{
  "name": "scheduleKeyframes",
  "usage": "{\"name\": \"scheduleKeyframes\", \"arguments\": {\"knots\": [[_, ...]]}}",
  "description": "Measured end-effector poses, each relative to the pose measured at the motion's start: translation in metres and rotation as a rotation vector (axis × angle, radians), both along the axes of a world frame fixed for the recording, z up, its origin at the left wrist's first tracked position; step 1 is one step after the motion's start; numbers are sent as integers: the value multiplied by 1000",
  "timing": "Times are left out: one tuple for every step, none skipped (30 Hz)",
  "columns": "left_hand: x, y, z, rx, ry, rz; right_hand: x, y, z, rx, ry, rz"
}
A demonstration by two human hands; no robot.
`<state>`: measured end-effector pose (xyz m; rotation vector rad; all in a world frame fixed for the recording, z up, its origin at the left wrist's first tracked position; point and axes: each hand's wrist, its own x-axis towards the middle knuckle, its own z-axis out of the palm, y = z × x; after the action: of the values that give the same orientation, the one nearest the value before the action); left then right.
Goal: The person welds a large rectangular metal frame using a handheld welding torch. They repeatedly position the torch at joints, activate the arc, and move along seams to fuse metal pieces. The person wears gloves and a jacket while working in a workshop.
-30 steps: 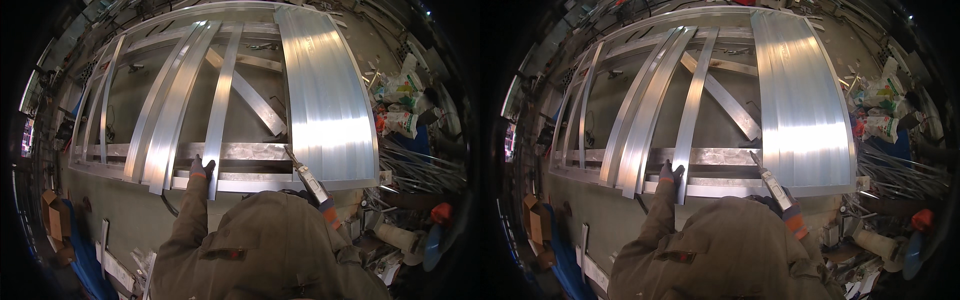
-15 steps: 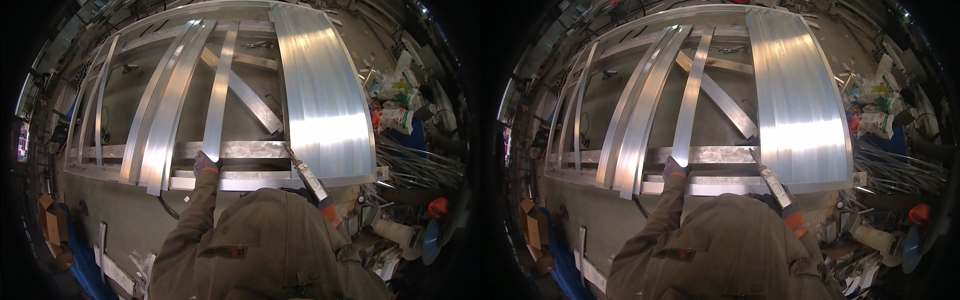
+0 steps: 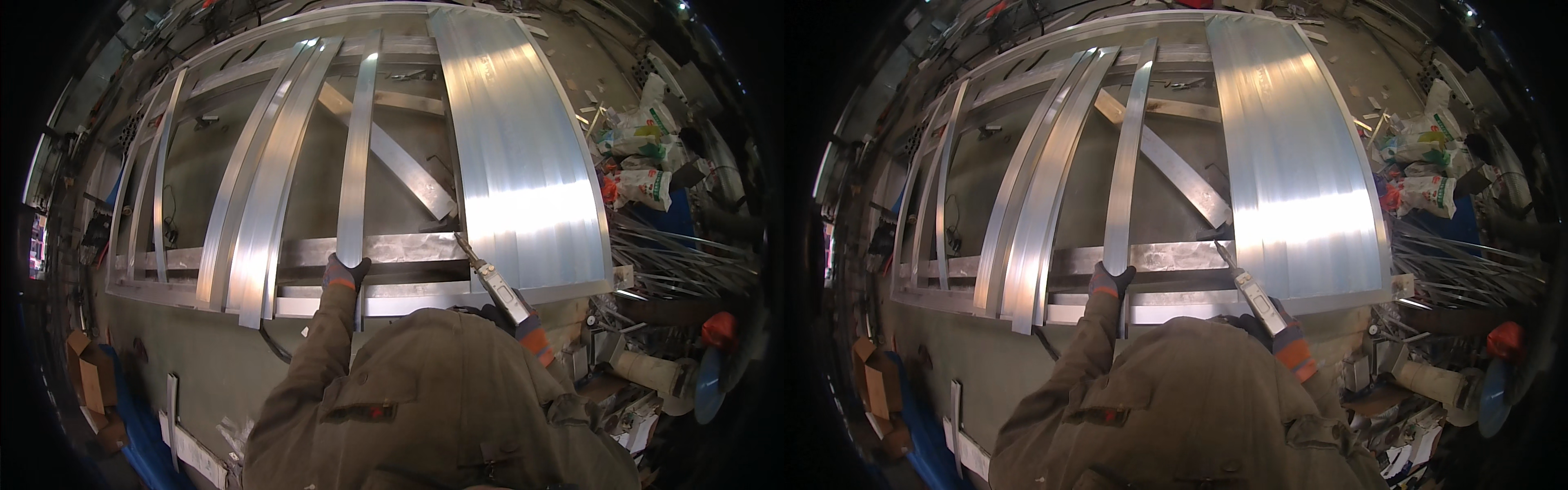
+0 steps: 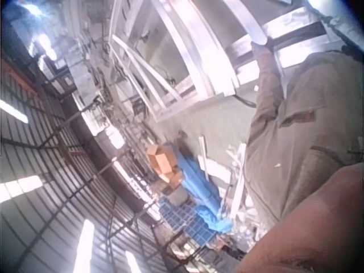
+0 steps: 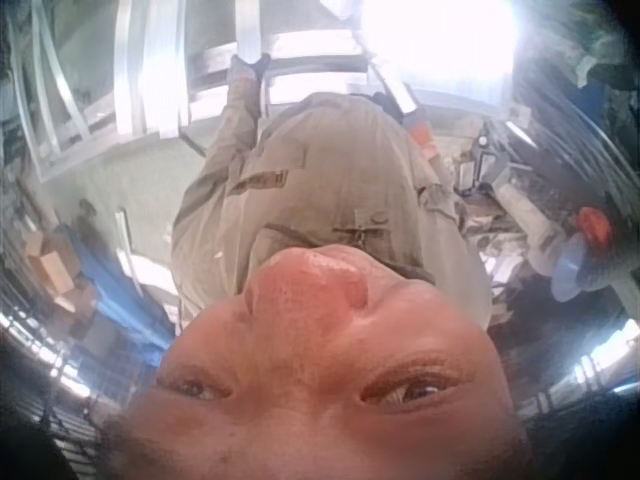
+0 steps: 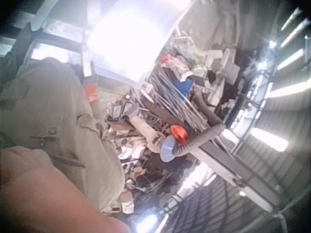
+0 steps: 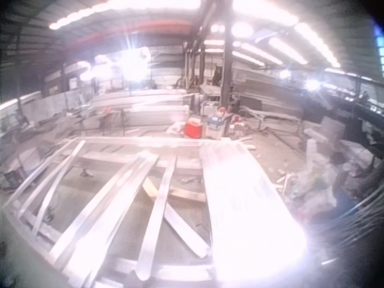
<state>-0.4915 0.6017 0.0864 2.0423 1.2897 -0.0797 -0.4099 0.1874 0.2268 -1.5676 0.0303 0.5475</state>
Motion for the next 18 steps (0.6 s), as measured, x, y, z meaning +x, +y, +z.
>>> {"name": "scheduleKeyframes", "arguments": {"knots": [[6, -3, -3, -46, -19, -11, 2, 1, 0, 2, 1, 0], [11, -6, -5, -93, -37, -24, 3, 1, 1, 4, -1, 1], [15, -10, -7, -136, -94, -16, 5, 2, 1, 5, -3, 0], [21, -13, -7, -122, -125, -20, 7, 1, 1, 4, -5, 0], [27, -17, -7, -119, -132, -20, 9, 1, 1, 4, -5, -2], [33, -21, -6, -111, -127, -11, 10, 1, 1, 6, -5, -2], [41, -25, -4, -101, -153, -24, 12, 0, 1, 4, -7, -2], [48, -29, -2, -85, -166, -28, 13, 0, 1, 3, -6, -3], [56, -33, 2, -70, -178, -32, 15, -1, 1, 2, -5, -2], [64, -37, 5, -60, -194, -51, 17, -2, 1, 2, -5, -3], [74, -40, 8, -51, -208, -70, 18, -4, 1, 6, -9, -4], [84, -44, 11, -45, -189, -83, 19, -5, 1, 4, -6, -9], [93, -45, 14, -94, -284, -121, 19, -7, 1, -2, -5, -12], [111, -46, 16, -97, -266, -147, 18, -9, 1, -1, -5, -15], [125, -49, 17, -81, -243, -160, 18, -11, 0, 1, 1, -24], [130, -55, 16, -66, -222, -163, 14, -14, 0, -6, 7, -27], [133, -67, 16, -69, -183, -143, 13, -17, 0, -8, 8, -30], [132, -74, 16, -91, -151, -126, 12, -19, -1, -9, 11, -35]]}}
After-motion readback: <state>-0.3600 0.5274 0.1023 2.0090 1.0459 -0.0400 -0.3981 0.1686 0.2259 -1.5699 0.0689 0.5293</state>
